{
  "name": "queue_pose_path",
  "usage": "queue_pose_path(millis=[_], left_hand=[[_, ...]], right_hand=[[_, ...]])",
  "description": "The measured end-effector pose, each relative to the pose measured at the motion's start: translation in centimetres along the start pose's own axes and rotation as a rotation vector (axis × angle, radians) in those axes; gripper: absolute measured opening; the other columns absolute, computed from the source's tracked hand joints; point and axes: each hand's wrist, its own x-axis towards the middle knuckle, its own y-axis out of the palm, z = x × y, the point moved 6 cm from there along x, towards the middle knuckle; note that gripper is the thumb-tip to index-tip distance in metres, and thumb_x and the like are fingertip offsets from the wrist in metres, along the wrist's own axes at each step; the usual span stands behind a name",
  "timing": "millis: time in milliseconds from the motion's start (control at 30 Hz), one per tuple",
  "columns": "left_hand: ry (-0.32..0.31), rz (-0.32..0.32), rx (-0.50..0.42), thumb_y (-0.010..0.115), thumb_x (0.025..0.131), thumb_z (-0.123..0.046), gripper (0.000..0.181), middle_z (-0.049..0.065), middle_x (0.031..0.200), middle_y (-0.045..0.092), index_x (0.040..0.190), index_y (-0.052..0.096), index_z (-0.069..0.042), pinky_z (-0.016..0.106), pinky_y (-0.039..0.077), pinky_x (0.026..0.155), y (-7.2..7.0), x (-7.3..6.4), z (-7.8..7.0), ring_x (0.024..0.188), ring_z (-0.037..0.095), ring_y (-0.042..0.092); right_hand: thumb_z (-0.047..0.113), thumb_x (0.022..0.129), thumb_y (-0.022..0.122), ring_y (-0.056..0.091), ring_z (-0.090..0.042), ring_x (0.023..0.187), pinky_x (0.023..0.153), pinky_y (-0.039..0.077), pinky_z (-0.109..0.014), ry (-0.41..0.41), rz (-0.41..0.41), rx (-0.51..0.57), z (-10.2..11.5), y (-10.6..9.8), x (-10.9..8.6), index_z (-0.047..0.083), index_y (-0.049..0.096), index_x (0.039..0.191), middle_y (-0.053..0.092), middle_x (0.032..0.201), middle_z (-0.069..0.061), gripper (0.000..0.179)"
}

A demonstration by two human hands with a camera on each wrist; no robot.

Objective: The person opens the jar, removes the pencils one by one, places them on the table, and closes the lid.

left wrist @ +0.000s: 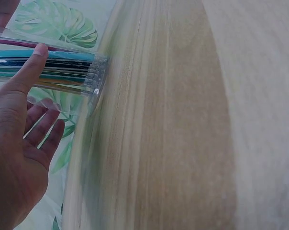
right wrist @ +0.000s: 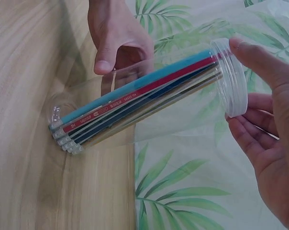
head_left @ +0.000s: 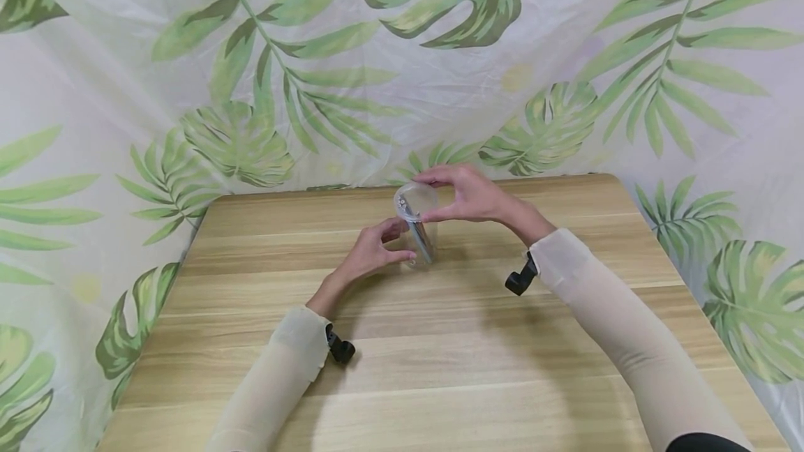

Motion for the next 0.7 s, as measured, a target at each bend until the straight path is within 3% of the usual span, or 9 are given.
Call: queue_pose_path(millis=[300, 700], left_hand=[[0.005, 0.001, -0.005, 0.092, 0.085, -0.015, 0.072, 0.019, 0.138, 0.068, 0.145, 0.058, 0.003, 0.040, 0.054, 0.113, 0.00, 0.25, -0.03, 0.130, 0.033, 0.066], [0.035, 0.004, -0.024, 0.092, 0.084, -0.015, 0.065, 0.015, 0.135, 0.072, 0.141, 0.063, 0.000, 0.041, 0.053, 0.114, -0.04, 0.31, 0.18, 0.129, 0.031, 0.067]], right_hand=[[0.031, 0.080, 0.096, 0.072, -0.028, 0.114, 0.093, 0.062, -0.041, 0.031, -0.014, -0.012, 0.13, -0.05, 0.19, -0.001, 0.071, 0.134, 0.071, 0.135, -0.017, 0.067], [0.029, 0.082, 0.095, 0.070, -0.030, 0.120, 0.098, 0.061, -0.044, -0.024, 0.046, 0.012, -0.18, -0.08, 0.38, 0.004, 0.070, 0.137, 0.069, 0.139, -0.017, 0.065]])
